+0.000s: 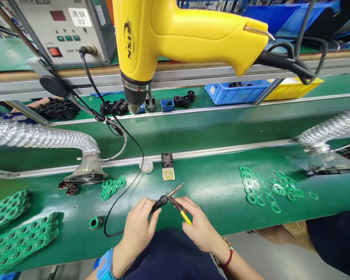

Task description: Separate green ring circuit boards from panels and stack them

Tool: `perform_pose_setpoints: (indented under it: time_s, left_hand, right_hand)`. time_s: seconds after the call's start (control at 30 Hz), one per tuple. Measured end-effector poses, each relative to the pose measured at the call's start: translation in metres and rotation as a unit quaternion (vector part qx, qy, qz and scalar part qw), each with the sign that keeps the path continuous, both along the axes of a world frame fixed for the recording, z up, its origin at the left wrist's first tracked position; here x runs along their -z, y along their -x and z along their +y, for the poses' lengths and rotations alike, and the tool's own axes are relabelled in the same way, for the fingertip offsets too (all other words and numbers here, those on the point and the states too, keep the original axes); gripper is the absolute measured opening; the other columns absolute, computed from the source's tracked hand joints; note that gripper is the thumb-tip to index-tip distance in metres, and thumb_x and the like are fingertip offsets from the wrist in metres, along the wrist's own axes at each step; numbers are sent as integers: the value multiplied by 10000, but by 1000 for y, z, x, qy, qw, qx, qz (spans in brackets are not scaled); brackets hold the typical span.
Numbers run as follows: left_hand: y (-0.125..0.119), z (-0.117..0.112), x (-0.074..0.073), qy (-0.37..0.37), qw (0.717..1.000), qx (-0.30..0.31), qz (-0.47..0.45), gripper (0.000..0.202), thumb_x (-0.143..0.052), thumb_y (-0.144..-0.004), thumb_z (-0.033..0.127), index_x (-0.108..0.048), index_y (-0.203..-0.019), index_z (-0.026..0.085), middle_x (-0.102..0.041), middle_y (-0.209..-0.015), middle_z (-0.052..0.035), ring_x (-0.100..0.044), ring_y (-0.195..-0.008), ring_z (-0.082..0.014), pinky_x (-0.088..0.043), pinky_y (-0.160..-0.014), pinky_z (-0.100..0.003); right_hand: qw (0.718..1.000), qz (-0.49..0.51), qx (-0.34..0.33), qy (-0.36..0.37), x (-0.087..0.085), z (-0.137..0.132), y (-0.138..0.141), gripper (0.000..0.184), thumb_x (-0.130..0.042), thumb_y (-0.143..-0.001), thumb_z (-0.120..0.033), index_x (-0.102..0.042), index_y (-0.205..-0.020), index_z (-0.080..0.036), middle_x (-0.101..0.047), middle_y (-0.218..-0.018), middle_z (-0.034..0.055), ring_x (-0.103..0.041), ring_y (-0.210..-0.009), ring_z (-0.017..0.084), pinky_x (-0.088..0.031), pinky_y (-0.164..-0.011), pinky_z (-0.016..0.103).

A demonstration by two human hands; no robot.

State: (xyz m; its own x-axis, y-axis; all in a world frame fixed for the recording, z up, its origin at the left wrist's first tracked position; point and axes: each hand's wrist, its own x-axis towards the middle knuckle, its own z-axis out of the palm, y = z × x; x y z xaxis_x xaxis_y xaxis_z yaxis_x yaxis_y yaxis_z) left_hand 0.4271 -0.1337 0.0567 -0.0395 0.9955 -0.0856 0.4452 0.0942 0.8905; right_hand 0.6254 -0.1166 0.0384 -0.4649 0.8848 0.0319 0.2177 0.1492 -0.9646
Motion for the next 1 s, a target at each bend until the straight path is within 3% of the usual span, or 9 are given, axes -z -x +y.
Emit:
perform_pose_setpoints:
  time_s: [0.07,0.13,0.2,0.37,0.47,0.53,0.7,0.9,1.0]
  left_hand:
    - [6,1,0,169,963,110,-179,395,-534,-777,529,-600,-789,140,-479,-549,-13,-406,-443,-110,-333,-430,-224]
    - [10,2,-2,326,846,226,-358,504,-482,-775,610,-583,-823,118,-376,-408,39,-255,-285,-86,-216,-304,-219]
    - [9,3,-4,353,805,235,-415,533,-491,-762,623,-567,-877,107,-376,-406,51,-222,-259,-75,-185,-282,-214]
    - [-3,2,-9,83,993,54,-64,316,-574,-768,456,-537,-745,144,-434,-614,14,-403,-529,-83,-329,-507,-205]
    - [-4,1,-8,-27,998,26,57,256,-590,-755,398,-587,-722,144,-504,-697,-29,-456,-663,-121,-367,-621,-238]
    - [1,1,-6,68,993,76,-57,323,-578,-760,463,-589,-749,141,-496,-608,-18,-438,-539,-106,-351,-510,-220]
    - [8,2,-2,371,774,259,-444,507,-535,-744,607,-580,-862,117,-346,-359,62,-201,-234,-78,-172,-263,-213]
    - [-4,1,-8,132,978,75,-147,383,-556,-777,518,-568,-826,138,-466,-644,10,-395,-517,-74,-328,-480,-195]
    - [-3,1,-9,-5,998,60,29,286,-564,-786,433,-593,-788,148,-492,-709,-17,-443,-674,-114,-374,-641,-233]
  right_hand:
    - [999,30,-28,-12,-2,1,-1,647,-369,-544,-54,-581,-1141,-187,-576,-1051,70,-527,-1015,194,-418,-938,366]
    - [995,68,-71,-35,-4,3,-4,660,-380,-538,-52,-574,-1153,-197,-568,-1092,66,-513,-1074,196,-400,-975,359]
    - [992,79,-94,-41,-6,4,-5,678,-393,-556,-48,-529,-1204,-195,-531,-1181,77,-470,-1160,199,-353,-1034,369]
    - [998,25,-52,-7,-3,1,-2,690,-378,-586,-39,-456,-1257,-179,-471,-1241,97,-420,-1212,190,-297,-1081,393]
    - [1000,8,-13,-9,-1,-2,0,655,-369,-576,-44,-510,-1204,-164,-517,-1149,92,-476,-1125,192,-358,-1027,382]
    - [999,23,-12,-18,-2,-3,-1,638,-367,-566,-42,-550,-1165,-163,-550,-1082,80,-513,-1055,186,-398,-978,363]
    - [988,102,-91,-68,-5,0,-9,685,-403,-557,-48,-538,-1216,-178,-537,-1188,79,-483,-1149,188,-357,-1027,351]
    - [998,45,-28,-21,-1,-5,-4,678,-388,-578,-42,-482,-1240,-152,-491,-1189,103,-442,-1167,188,-319,-1056,383]
    - [999,28,17,-8,1,-10,2,635,-380,-569,-46,-533,-1174,-163,-526,-1109,87,-485,-1069,187,-380,-992,370]
